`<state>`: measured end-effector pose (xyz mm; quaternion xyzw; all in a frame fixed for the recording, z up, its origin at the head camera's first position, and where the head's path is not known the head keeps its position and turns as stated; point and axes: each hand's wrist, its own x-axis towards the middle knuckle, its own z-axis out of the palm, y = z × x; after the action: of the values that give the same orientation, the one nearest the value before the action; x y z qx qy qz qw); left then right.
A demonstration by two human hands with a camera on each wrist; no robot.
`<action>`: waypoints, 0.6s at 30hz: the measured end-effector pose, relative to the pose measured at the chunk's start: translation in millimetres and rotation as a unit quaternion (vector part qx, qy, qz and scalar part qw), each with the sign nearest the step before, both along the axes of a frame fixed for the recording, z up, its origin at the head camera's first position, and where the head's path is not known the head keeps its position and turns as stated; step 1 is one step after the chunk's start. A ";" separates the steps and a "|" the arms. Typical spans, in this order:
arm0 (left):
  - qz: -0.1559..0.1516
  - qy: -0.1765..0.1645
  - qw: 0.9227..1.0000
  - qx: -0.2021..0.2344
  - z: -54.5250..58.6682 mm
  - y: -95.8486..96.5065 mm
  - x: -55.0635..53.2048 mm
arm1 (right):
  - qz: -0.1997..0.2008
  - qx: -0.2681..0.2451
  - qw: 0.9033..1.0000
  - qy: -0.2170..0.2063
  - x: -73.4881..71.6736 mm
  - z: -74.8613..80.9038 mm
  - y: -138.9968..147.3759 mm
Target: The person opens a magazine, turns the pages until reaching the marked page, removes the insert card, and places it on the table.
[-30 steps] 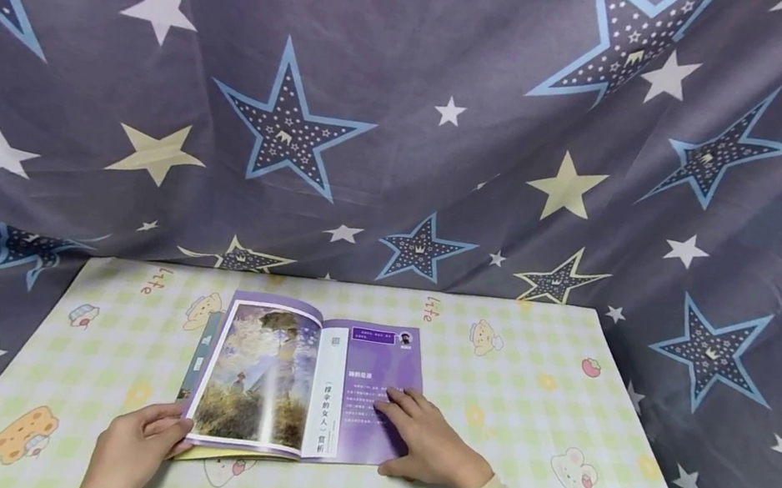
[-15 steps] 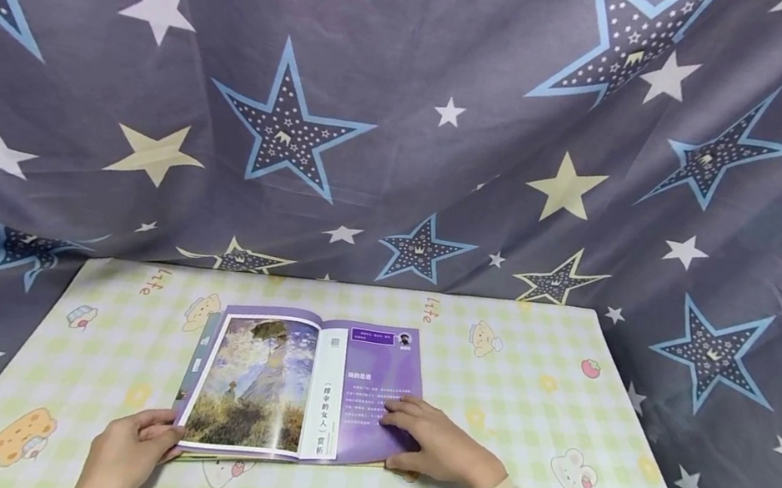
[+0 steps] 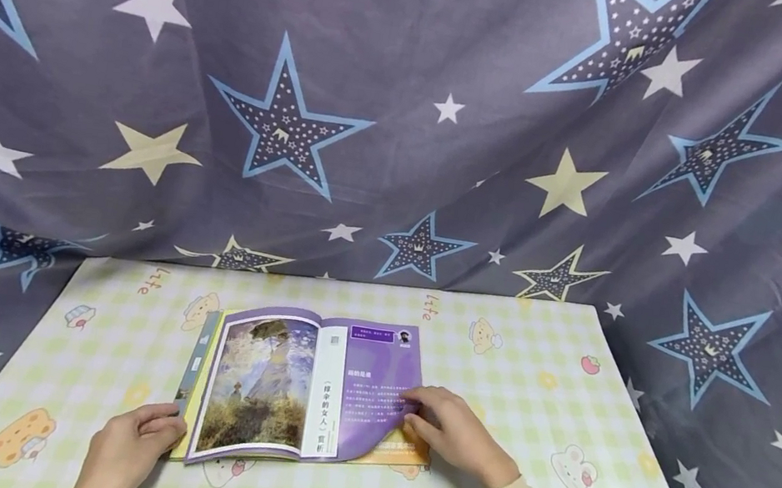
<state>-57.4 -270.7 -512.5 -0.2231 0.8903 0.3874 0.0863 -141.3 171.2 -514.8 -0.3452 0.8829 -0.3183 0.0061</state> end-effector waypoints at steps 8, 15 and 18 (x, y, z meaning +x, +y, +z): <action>0.010 0.031 0.999 0.003 6.5 6.7 2.0 | -0.079 -0.069 0.990 0.095 -0.4 -5.9 -8.4; 0.006 0.048 0.998 0.031 13.4 19.2 -0.7 | -0.093 -0.090 0.987 0.090 1.1 -5.9 -21.6; 0.001 0.049 0.998 0.046 15.7 26.7 -3.2 | -0.087 -0.105 0.986 0.091 1.9 -4.3 -27.1</action>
<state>-60.7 -244.0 -496.8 -0.2005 0.8743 0.4389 0.0520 -139.3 144.1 -519.1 -0.2930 0.8682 -0.3756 -0.1389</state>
